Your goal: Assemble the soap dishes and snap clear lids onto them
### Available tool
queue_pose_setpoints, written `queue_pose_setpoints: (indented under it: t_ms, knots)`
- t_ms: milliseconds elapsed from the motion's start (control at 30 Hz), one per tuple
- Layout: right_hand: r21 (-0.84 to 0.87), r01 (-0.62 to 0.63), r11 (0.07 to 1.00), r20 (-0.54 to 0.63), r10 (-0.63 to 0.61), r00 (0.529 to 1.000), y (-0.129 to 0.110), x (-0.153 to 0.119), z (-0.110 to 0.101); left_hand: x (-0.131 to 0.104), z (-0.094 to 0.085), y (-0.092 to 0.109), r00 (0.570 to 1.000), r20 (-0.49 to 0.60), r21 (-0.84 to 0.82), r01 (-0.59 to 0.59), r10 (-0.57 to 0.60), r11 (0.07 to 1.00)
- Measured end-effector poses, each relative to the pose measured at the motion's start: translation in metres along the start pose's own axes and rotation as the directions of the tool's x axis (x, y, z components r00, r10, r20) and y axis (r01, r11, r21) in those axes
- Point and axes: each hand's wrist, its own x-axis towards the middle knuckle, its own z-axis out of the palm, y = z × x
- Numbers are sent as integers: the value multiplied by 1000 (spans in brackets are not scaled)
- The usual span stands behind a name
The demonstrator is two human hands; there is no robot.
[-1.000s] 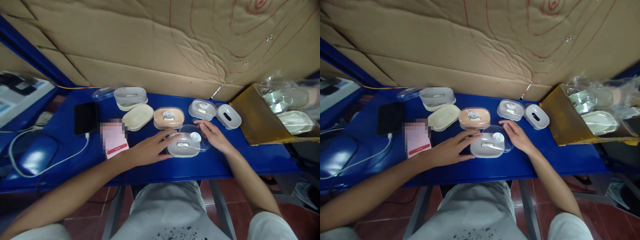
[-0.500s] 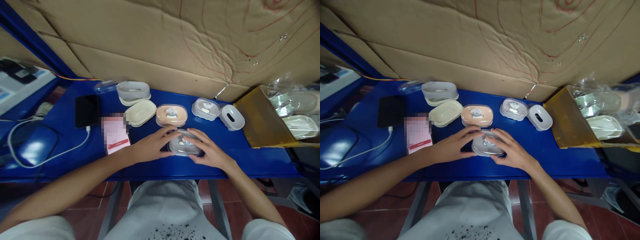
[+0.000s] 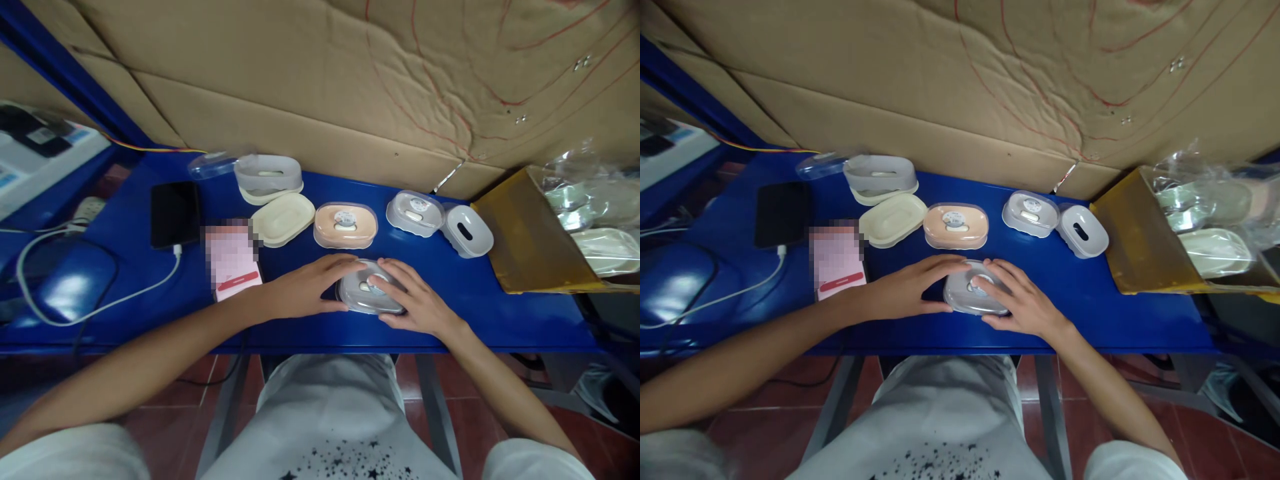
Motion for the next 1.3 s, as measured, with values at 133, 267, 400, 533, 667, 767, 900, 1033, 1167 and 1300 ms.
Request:
queue_pose_setpoints:
  t_ms: [133,267,400,533,667,767,900,1033,1167,1300]
  knots:
    - [-54,35,998,3,-35,999,-1,0,-1,0,0,0,1000,17,-18,-10,10,1000]
    - [-78,-11,997,27,13,1000,-7,1,-1,0,-1,0,1000,18,-36,-11,12,999]
    - [-27,-26,999,8,27,1000,-10,3,-2,0,-2,0,999,32,-41,-1,3,999]
    - [28,-68,997,30,67,997,-8,4,-3,2,-2,0,1000,29,-34,8,-7,999]
    - [108,-106,989,49,101,994,-5,3,-3,2,-1,-1,999,32,-23,19,-19,1000]
    - [186,-186,965,55,179,982,3,1,-5,1,0,-2,999,43,18,14,-15,1000]
    - [143,-249,958,2,252,968,25,-1,-12,2,-4,0,995,-69,209,-50,65,977]
    - [-68,-351,934,-78,346,935,48,5,-16,7,-17,5,968,-238,432,35,76,901]
    - [-217,-440,871,-182,407,895,58,20,-13,11,-23,3,940,-340,541,221,-29,812]
    - [-275,-483,831,-284,410,867,72,22,-24,9,-23,-11,941,-313,553,290,-128,781]
